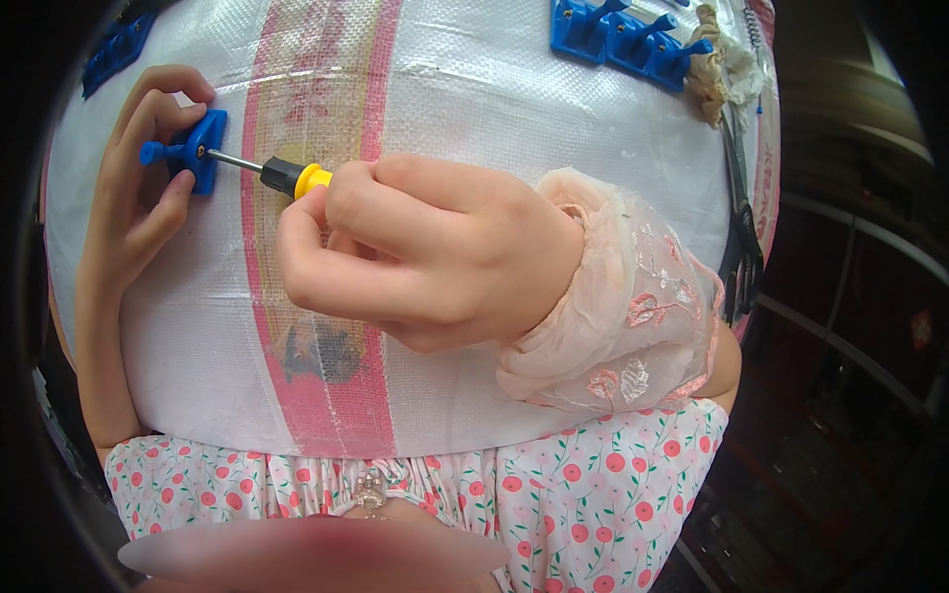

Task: Using a screwdriver to assemble or adjust a blue plastic component.

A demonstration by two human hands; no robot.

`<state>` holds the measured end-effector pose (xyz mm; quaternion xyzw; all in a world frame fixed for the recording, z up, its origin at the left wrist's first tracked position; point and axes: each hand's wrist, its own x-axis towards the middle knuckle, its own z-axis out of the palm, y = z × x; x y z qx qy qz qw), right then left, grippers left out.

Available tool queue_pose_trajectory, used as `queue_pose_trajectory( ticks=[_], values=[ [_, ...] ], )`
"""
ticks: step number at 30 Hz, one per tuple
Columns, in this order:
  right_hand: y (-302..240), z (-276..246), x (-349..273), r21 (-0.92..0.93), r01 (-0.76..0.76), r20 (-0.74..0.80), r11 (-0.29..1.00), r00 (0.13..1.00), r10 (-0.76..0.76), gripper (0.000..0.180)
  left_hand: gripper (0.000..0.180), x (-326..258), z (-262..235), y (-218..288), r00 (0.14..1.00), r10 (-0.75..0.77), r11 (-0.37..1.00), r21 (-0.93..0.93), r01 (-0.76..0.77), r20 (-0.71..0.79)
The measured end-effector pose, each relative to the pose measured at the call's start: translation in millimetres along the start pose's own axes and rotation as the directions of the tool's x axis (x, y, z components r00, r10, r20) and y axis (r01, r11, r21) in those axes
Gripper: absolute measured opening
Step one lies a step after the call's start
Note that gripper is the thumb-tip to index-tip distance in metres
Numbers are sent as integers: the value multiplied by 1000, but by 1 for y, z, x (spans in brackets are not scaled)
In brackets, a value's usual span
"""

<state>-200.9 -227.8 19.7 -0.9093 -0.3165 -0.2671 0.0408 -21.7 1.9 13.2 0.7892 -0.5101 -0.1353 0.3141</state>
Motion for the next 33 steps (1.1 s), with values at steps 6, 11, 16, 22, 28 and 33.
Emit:
queue_pose_trajectory(
  ticks=[6,11,16,22,28,33],
  values=[
    [19,-7,-3,276,-144,97,950,988,122,30,39,0,-2,-2,999,42,999,4,-42,-6],
    [25,3,-3,282,-75,-11,956,997,82,27,35,1,-5,0,995,103,993,63,-103,-8],
    [24,-1,0,288,-104,16,952,994,104,27,31,-3,-2,-5,994,99,991,92,-95,-37],
    [23,-5,-2,293,-136,49,947,991,127,29,29,10,-13,7,990,34,998,-59,-26,139],
    [22,-5,-1,301,-146,58,942,989,134,28,29,12,-17,-3,978,38,983,-186,1,205],
    [20,-10,1,261,-169,90,950,985,150,28,35,12,-16,22,990,-9,996,-89,21,140]
  ],
)
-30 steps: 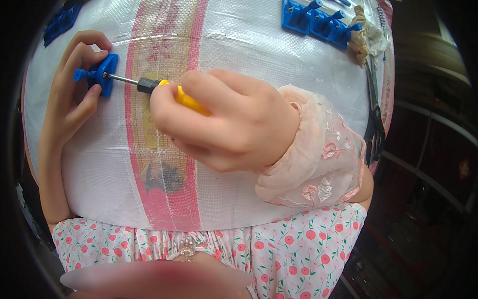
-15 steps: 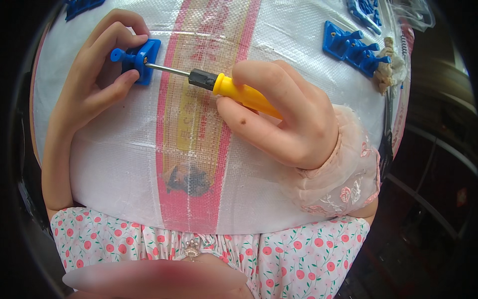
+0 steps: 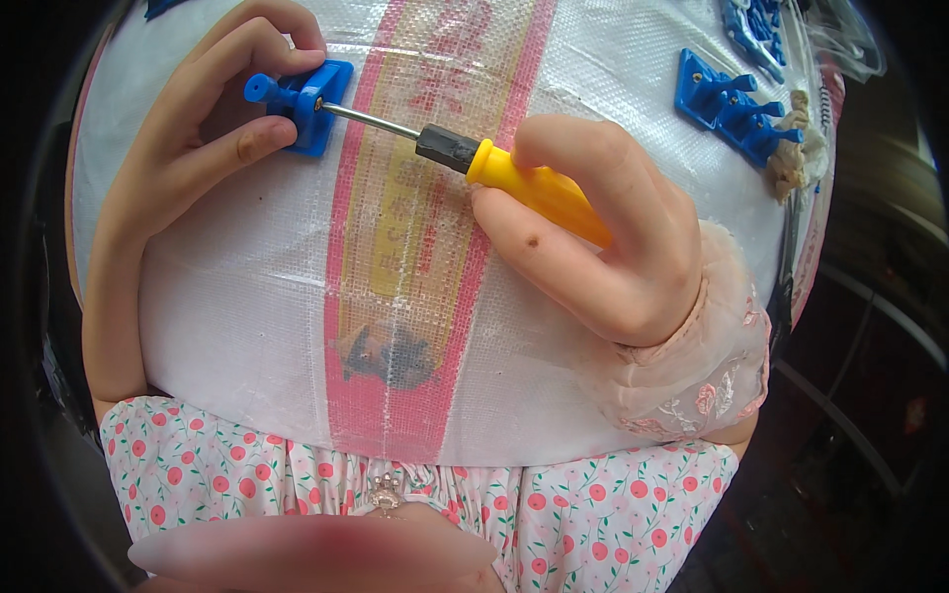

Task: Using a screwdriver to assemble or adjust a blue plastic component.

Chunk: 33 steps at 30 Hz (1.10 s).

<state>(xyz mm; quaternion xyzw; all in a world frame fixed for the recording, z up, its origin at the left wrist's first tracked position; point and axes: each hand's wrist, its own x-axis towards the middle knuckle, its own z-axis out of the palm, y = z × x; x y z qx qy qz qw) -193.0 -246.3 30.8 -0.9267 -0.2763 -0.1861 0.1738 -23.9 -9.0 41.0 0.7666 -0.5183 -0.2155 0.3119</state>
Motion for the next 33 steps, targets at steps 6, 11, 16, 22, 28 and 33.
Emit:
queue_pose_trajectory(
  ticks=[6,11,16,22,28,33],
  values=[
    [2,1,0,1,26,1,1000,1000,-26,28,35,-1,-1,-2,1000,0,1000,-27,0,2],
    [2,0,0,-21,47,6,999,999,-46,29,35,0,-2,-2,1000,-6,999,-46,6,12],
    [1,-1,1,-26,49,10,998,999,-49,29,34,0,0,-28,999,45,983,-179,-39,30],
    [2,1,-2,62,9,15,998,1000,-10,31,34,0,-2,-9,1000,22,998,-59,-21,17],
    [2,1,-3,168,-60,-15,984,998,64,35,32,3,-6,1,999,-16,997,-68,18,37],
    [2,-1,-2,251,-101,-31,963,993,112,33,34,1,-2,-12,999,49,998,-39,-49,4]
  ],
)
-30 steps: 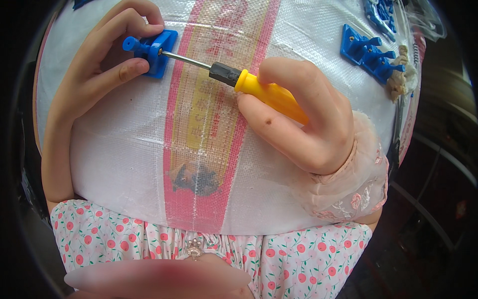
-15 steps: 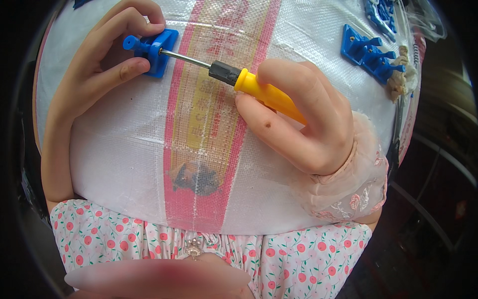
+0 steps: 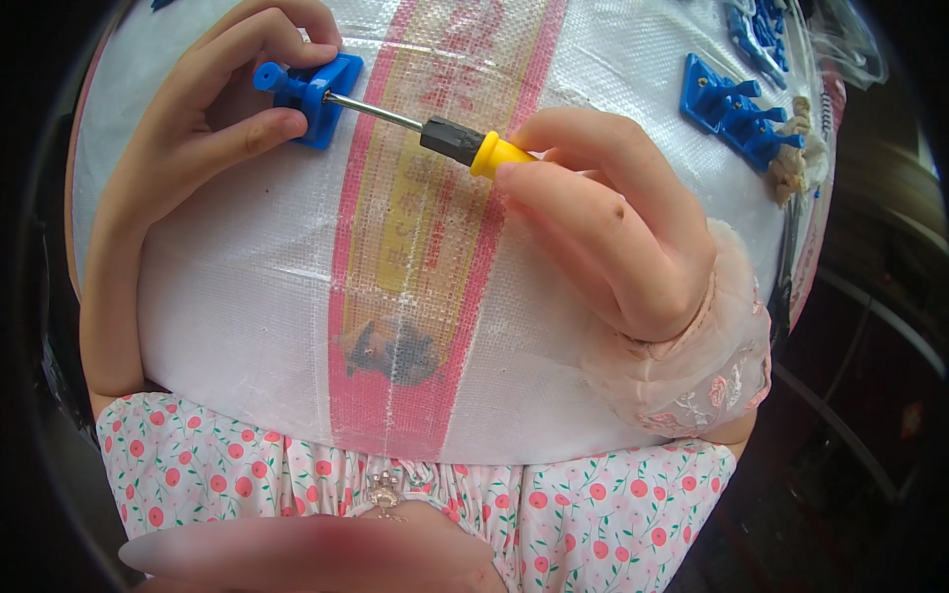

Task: Using a screwdriver to assemble or adjust a blue plastic component.

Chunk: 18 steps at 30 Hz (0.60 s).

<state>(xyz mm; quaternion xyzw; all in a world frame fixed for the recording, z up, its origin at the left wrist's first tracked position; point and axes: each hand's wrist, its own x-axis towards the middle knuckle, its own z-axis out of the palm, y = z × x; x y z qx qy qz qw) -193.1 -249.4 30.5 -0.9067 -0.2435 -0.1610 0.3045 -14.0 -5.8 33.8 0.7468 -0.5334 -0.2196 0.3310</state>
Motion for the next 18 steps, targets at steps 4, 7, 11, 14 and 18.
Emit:
queue_pose_trajectory(
  ticks=[4,7,11,14,18],
  values=[
    [1,-2,2,83,-60,-3,995,998,61,33,34,1,-3,15,997,-73,997,-22,73,28],
    [0,-3,0,134,-131,11,982,991,130,31,34,1,-2,11,996,-89,995,-48,91,31],
    [0,-1,-2,215,-198,-11,956,979,206,30,34,-1,1,-16,1000,11,996,-93,-8,29],
    [0,-1,-3,221,-215,-5,951,975,222,29,35,1,0,-7,999,31,999,-24,-30,33],
    [0,-3,1,103,-111,11,989,994,110,29,35,-1,3,3,997,72,997,-5,-72,-30]
  ],
)
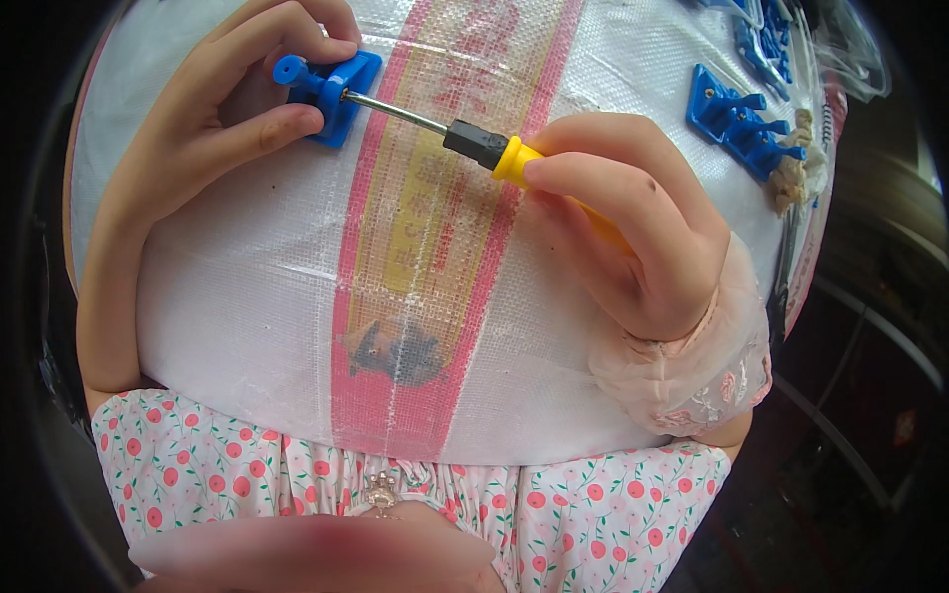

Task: Using a screwdriver to assemble or adjust a blue plastic component.

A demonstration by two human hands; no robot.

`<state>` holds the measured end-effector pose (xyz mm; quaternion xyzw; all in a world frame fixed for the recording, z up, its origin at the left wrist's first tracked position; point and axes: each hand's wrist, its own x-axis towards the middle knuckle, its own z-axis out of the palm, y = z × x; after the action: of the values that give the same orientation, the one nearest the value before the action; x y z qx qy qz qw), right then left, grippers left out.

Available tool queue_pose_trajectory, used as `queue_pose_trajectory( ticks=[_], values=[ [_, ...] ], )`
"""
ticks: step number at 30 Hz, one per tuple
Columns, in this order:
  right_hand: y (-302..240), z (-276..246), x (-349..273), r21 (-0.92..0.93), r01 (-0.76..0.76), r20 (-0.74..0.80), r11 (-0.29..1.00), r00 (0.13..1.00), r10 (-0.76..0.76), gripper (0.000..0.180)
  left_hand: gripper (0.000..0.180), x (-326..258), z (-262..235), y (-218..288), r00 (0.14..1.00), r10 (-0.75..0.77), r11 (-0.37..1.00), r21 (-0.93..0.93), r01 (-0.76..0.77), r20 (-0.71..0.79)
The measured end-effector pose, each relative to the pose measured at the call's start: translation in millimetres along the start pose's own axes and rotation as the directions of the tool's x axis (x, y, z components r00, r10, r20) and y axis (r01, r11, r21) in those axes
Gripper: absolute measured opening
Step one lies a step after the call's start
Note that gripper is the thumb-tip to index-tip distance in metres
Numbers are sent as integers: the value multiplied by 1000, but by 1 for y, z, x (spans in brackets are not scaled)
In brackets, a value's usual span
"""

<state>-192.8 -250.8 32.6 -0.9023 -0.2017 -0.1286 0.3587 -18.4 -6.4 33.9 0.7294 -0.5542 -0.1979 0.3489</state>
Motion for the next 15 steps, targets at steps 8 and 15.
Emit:
queue_pose_trajectory(
  ticks=[8,15],
  values=[
    [-9,0,-1,-186,52,50,981,998,-43,31,34,2,-5,11,992,-114,993,-21,115,51],
    [-7,5,-2,-148,97,-66,984,992,-108,39,35,0,0,-16,999,10,1000,-17,-9,46]
  ],
)
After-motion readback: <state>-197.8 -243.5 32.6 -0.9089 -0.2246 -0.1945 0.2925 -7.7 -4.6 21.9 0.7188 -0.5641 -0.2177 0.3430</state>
